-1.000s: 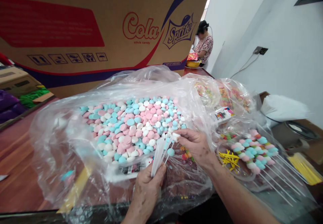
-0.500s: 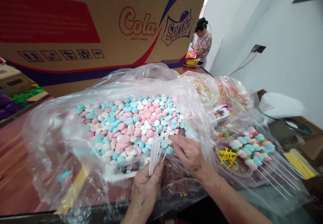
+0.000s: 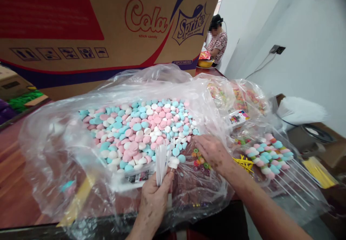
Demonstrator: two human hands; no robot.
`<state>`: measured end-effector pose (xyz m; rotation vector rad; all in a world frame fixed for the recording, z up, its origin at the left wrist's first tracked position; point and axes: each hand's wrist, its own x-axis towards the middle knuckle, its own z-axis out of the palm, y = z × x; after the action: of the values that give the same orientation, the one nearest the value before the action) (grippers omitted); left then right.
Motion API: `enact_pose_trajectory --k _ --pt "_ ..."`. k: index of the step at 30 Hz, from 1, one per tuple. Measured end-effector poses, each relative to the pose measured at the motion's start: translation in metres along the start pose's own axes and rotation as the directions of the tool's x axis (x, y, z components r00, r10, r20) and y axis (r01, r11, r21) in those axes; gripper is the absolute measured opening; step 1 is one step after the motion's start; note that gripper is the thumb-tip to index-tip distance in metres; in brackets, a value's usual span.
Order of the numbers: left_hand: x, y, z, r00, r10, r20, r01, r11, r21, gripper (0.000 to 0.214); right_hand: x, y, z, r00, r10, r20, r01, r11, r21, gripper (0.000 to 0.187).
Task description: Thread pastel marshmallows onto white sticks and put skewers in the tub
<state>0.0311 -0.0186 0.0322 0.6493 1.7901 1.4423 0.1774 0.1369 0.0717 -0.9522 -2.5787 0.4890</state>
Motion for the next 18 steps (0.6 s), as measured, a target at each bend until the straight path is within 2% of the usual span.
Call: enact_pose_trajectory --k 2,4,8,11,14,16,18 --pt "0.0 0.0 0.0 1.0 0.007 0.01 -0.007 1.0 0.028 0.03 0.005 0.007 -0.009 0.985 -0.018 0.174 0.059 0.971 -0.232 0.025" --pt "-0.001 0.001 -0.001 1.0 0.005 0.009 -0.006 1.0 0.031 0.029 0.006 0.006 -0.01 0.961 -0.018 0.276 0.121 0.925 -0.36 0.025" --pt "0.0 0.002 -0.001 1.0 0.003 0.026 -0.003 1.0 0.006 0.03 0.007 0.0 0.0 0.952 0.076 0.296 0.064 0.897 -0.437 0.023" --pt "0.0 0.002 -0.001 0.999 0.013 0.052 -0.014 1.0 0.015 0.035 0.012 0.006 0.003 0.962 0.088 0.257 0.022 0.917 -0.397 0.024" --pt "0.0 0.001 -0.001 0.998 0.012 0.056 -0.012 1.0 0.006 0.034 0.016 0.015 -0.002 0.974 0.052 0.221 0.0 0.974 -0.227 0.02" --pt "0.0 -0.001 -0.001 0.998 0.005 0.061 -0.006 1.0 0.005 0.036 0.018 0.018 -0.005 0.971 0.016 0.237 0.002 0.997 -0.074 0.02" --pt "0.001 -0.002 -0.002 0.998 -0.001 0.062 0.0 1.0 0.007 0.037 0.018 0.02 -0.005 0.959 -0.009 0.283 0.012 1.0 -0.008 0.024"
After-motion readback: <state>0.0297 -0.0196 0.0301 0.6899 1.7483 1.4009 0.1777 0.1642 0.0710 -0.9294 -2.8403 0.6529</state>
